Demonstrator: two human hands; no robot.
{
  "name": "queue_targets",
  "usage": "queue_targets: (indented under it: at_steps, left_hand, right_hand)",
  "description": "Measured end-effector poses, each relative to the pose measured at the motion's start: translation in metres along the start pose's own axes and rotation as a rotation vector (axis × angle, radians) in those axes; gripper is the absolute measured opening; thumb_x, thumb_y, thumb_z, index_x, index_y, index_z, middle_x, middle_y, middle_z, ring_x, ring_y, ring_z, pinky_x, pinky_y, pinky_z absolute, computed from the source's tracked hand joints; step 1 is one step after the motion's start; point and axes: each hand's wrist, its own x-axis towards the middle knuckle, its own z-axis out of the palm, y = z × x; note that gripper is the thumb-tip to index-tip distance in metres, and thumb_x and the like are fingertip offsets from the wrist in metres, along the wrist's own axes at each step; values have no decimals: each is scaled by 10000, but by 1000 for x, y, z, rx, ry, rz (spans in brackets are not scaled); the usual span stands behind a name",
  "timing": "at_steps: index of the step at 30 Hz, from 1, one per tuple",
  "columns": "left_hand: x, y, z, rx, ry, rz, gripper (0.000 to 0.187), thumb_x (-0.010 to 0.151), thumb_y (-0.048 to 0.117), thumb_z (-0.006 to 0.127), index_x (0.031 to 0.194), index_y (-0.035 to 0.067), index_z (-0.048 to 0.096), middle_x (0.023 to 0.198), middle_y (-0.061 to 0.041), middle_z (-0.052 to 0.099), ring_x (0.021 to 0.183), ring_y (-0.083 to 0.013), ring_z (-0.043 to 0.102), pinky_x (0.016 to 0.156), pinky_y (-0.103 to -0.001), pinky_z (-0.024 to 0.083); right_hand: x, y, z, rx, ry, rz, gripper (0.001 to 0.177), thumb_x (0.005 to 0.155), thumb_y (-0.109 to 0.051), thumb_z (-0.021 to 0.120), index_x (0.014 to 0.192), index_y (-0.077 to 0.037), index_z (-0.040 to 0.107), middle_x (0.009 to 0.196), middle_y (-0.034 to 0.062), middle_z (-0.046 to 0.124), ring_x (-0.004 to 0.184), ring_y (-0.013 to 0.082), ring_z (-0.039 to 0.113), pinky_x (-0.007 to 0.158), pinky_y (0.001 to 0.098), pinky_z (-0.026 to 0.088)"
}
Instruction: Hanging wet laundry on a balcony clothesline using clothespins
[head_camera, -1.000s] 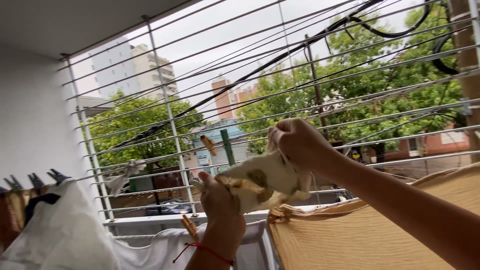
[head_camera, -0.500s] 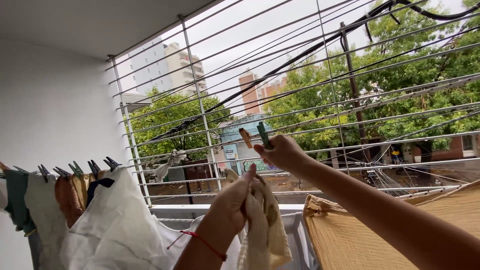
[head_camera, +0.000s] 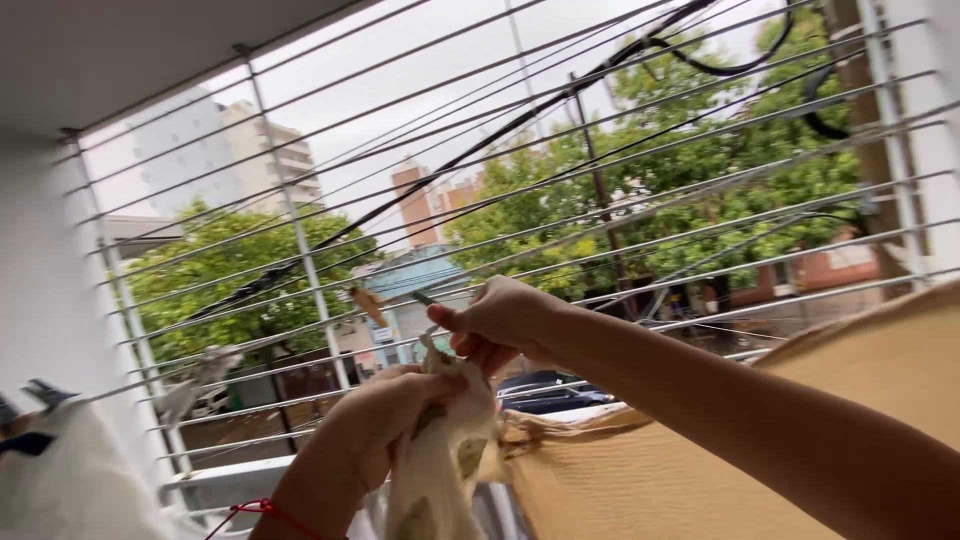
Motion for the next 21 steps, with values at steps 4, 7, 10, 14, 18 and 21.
queue_targets:
  at_steps: [4,7,10,14,18,21]
  left_hand:
    - [-25,21,42,173,-30,72,225,809,44,721,1009,-48,763,817,-196,699,671,-294,617,628,-383,530]
    - [-23,24,68,283,-172,129,214,968,80,665,1159,-5,712,945,-156,689,796,-260,627,702,-328,569]
    - [-1,17,100,180,-345,578,117,843,108,705,811,-1,732,609,-22,563,532,-109,564,463,-206,400]
    - [13,29,160,433,-187,858,240,810,347,745,802,107,746,674,-146,646,679,-275,615,649,-433,488]
    - [43,48,219,376,-251,1041,277,857,397,713,939,137,764,835,-184,730,815,-433,698,733,-531,536]
    - [31,79,255,445,-224,1232,266,912,360,676,1089,182,763,973,-206,753,934,-534,694,782,-616,560]
  right_hand:
    - [-14,-5,-42,-222,10,109,548,848,-471,778,773,68,710,653,161,698,510,249,661,538,387,656]
    - [-42,-2,-83,-404,-54,102,367,1042,-231,653,751,-10,685,684,59,602,622,166,567,590,343,594]
    - [-75,2,-125,-330,75,-121,178,776,-40,528,795,22,693,707,114,545,737,214,619,637,471,665]
    - [-121,-13,-173,-416,355,-314,341,794,5,485,1054,39,703,862,127,548,808,229,612,681,435,652]
    - [-141,-3,-243,-332,611,-461,405,860,9,564,1244,68,678,916,166,594,848,225,630,733,407,646]
    - [-165,3,-281,-340,748,-543,393,766,51,726,1151,109,675,796,181,629,689,208,680,560,347,604]
